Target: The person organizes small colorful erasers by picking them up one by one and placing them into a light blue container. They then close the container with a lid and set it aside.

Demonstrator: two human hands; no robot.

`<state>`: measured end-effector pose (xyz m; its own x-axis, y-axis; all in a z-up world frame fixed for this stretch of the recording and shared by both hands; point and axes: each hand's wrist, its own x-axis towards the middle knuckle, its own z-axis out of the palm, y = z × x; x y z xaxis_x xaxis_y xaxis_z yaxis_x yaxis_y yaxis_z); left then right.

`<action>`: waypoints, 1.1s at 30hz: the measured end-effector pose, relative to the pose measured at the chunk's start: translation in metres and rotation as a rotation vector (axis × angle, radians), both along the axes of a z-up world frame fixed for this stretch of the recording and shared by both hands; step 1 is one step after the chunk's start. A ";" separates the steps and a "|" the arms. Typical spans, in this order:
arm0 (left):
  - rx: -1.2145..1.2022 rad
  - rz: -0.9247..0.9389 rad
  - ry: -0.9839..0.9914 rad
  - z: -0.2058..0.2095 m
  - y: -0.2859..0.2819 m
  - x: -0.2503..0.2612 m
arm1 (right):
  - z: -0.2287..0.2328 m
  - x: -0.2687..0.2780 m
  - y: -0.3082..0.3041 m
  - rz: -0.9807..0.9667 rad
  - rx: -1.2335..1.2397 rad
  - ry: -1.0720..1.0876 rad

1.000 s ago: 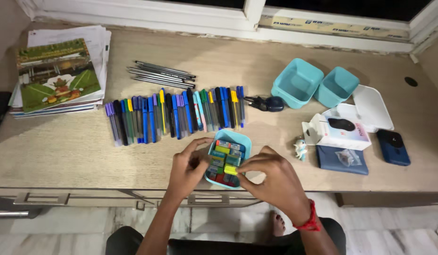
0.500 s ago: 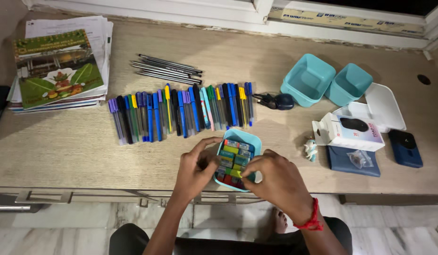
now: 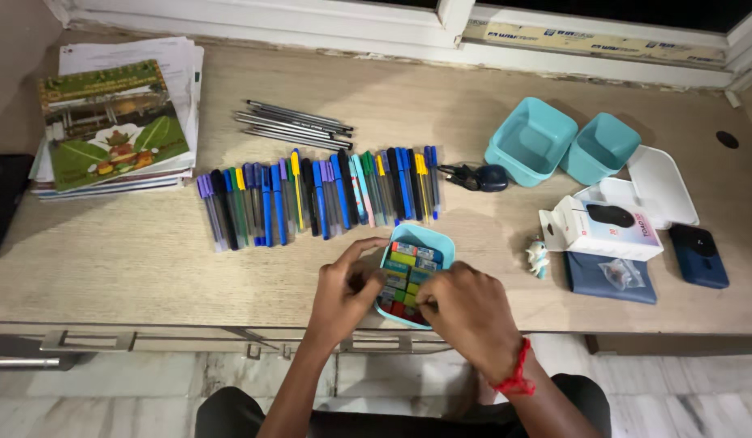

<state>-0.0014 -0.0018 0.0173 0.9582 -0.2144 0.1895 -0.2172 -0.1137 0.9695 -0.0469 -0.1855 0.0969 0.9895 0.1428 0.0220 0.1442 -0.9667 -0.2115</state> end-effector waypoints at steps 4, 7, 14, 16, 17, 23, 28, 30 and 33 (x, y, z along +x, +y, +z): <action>-0.022 -0.018 0.009 -0.001 0.000 0.000 | 0.001 0.000 0.004 -0.026 0.018 0.003; -0.032 -0.020 -0.002 -0.004 -0.001 0.001 | 0.002 0.002 0.004 -0.013 0.009 0.022; -0.027 0.003 -0.070 -0.008 0.000 0.001 | -0.015 0.012 0.011 0.090 -0.139 -0.045; -0.014 0.008 -0.065 -0.006 0.000 0.000 | -0.024 0.014 0.013 0.137 -0.159 -0.077; -0.005 0.010 -0.056 -0.005 0.000 0.000 | -0.028 0.016 0.014 0.154 -0.151 -0.084; 0.002 0.035 -0.052 -0.003 -0.003 -0.004 | -0.038 0.029 0.007 0.235 -0.090 -0.177; -0.051 0.017 -0.068 -0.006 -0.003 -0.003 | -0.024 0.029 -0.002 0.267 0.012 -0.062; -0.055 0.019 -0.101 -0.008 -0.002 -0.003 | -0.010 0.035 -0.013 0.295 -0.007 0.095; -0.030 0.037 -0.057 -0.009 -0.005 -0.002 | 0.005 0.030 -0.025 0.290 0.096 0.122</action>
<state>-0.0034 -0.0065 0.0085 0.9528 -0.1724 0.2500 -0.2686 -0.0943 0.9586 -0.0168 -0.2108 0.1021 0.9040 0.4221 -0.0673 0.3787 -0.8639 -0.3320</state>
